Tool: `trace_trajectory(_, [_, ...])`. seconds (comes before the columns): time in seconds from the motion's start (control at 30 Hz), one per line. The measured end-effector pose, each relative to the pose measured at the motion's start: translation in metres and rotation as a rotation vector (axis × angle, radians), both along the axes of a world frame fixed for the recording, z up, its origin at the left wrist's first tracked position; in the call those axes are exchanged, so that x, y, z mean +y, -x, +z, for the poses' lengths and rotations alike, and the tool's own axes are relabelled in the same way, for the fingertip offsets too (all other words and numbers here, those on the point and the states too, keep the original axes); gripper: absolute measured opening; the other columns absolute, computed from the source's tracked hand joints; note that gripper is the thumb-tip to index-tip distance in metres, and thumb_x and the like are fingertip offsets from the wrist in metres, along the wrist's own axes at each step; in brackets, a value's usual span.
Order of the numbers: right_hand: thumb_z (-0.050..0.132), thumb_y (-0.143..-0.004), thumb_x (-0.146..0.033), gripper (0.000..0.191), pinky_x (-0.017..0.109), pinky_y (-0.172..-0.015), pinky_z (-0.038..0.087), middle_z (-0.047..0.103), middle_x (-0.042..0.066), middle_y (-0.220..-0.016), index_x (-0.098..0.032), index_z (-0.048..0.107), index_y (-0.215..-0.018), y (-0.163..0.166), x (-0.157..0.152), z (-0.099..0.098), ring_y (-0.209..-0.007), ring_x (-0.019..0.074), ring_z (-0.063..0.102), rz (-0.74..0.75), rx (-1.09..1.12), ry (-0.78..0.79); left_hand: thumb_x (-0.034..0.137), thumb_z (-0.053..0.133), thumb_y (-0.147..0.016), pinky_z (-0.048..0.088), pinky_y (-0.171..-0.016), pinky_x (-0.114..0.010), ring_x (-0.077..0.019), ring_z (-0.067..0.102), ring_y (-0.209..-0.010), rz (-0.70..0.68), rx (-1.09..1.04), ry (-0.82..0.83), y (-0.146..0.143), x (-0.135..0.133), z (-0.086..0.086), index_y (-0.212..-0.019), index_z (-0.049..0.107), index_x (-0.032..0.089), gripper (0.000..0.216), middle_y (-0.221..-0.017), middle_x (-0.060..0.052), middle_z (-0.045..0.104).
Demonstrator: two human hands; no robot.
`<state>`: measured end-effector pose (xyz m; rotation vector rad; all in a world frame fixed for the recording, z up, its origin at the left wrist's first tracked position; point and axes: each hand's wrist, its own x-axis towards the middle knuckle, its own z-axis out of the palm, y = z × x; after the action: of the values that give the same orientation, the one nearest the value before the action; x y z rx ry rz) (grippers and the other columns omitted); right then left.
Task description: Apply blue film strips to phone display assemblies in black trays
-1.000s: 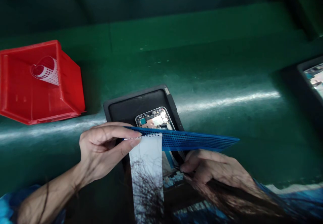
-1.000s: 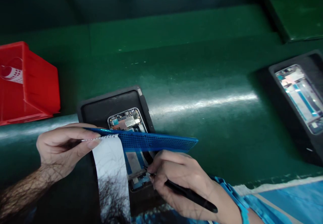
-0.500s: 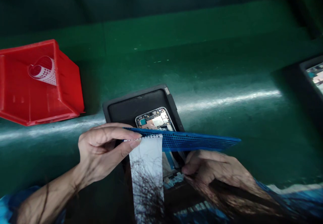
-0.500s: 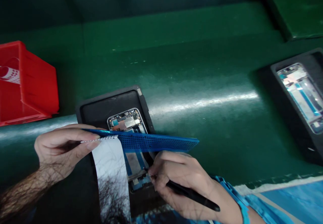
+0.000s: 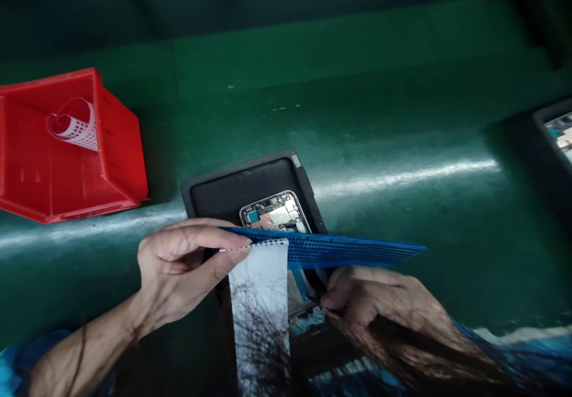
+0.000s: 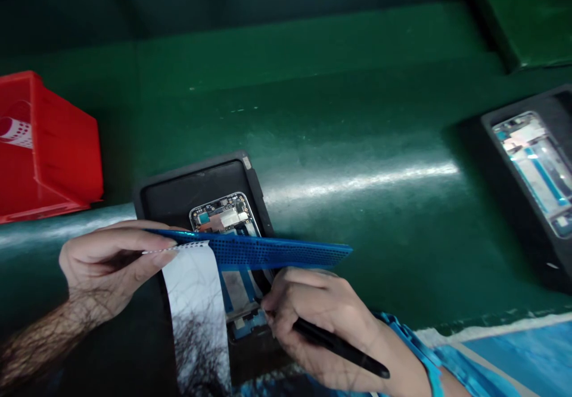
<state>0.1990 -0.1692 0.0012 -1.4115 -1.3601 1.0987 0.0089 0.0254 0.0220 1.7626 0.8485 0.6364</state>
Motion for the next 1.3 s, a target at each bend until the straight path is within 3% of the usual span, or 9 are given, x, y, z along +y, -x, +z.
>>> trace_trajectory(0.57, [0.06, -0.083, -0.008, 0.022, 0.018, -0.065, 0.057, 0.073, -0.004, -0.083, -0.029, 0.055, -0.081, -0.003, 0.002, 0.001, -0.072, 0.0108, 0.073, 0.05, 0.015, 0.037, 0.025, 0.072, -0.06, 0.055, -0.052, -0.01, -0.0064, 0.066, -0.057, 0.011, 0.055, -0.021, 0.0, 0.0, -0.001, -0.067, 0.069, 0.032, 0.011, -0.072, 0.011, 0.071])
trace_trajectory(0.8, [0.065, -0.085, -0.011, 0.019, 0.019, -0.067, 0.056, 0.07, -0.002, -0.086, -0.028, 0.057, -0.081, -0.003, -0.001, -0.003, -0.077, 0.012, 0.072, 0.053, 0.088, 0.035, 0.033, 0.071, -0.063, 0.053, -0.053, -0.003, -0.0044, 0.067, -0.059, -0.061, 0.046, 0.154, -0.001, 0.002, 0.006, -0.068, 0.069, 0.031, 0.006, -0.073, 0.012, 0.071])
trace_trajectory(0.9, [0.061, -0.086, -0.007, 0.021, 0.021, -0.067, 0.055, 0.069, 0.0, -0.086, -0.027, 0.055, -0.082, -0.003, -0.004, -0.006, -0.079, 0.0126, 0.072, 0.081, 0.067, 0.026, 0.028, 0.071, -0.064, 0.052, -0.057, -0.001, -0.0026, 0.067, -0.061, -0.041, 0.097, 0.046, -0.004, -0.001, 0.006, -0.069, 0.068, 0.031, 0.007, -0.075, 0.015, 0.071])
trace_trajectory(1.07, [0.062, -0.086, -0.01, 0.021, 0.022, -0.067, 0.057, 0.069, 0.0, -0.083, -0.027, 0.052, -0.079, -0.004, -0.004, -0.007, -0.079, 0.0139, 0.07, 0.093, 0.044, 0.024, 0.027, 0.068, -0.065, 0.056, -0.06, -0.01, -0.0063, 0.068, -0.064, -0.119, 0.209, -0.248, -0.009, -0.006, 0.0, -0.072, 0.067, 0.035, 0.011, -0.081, 0.015, 0.072])
trace_trajectory(1.3, [0.064, -0.085, -0.007, 0.025, 0.021, -0.066, 0.056, 0.069, -0.001, -0.084, -0.027, 0.051, -0.077, -0.003, -0.006, -0.012, -0.077, 0.0126, 0.068, 0.095, 0.057, 0.021, 0.027, 0.065, -0.069, 0.053, -0.06, -0.007, -0.0048, 0.069, -0.065, -0.156, 0.237, -0.335, -0.009, -0.006, -0.002, -0.073, 0.067, 0.032, 0.007, -0.078, 0.012, 0.073])
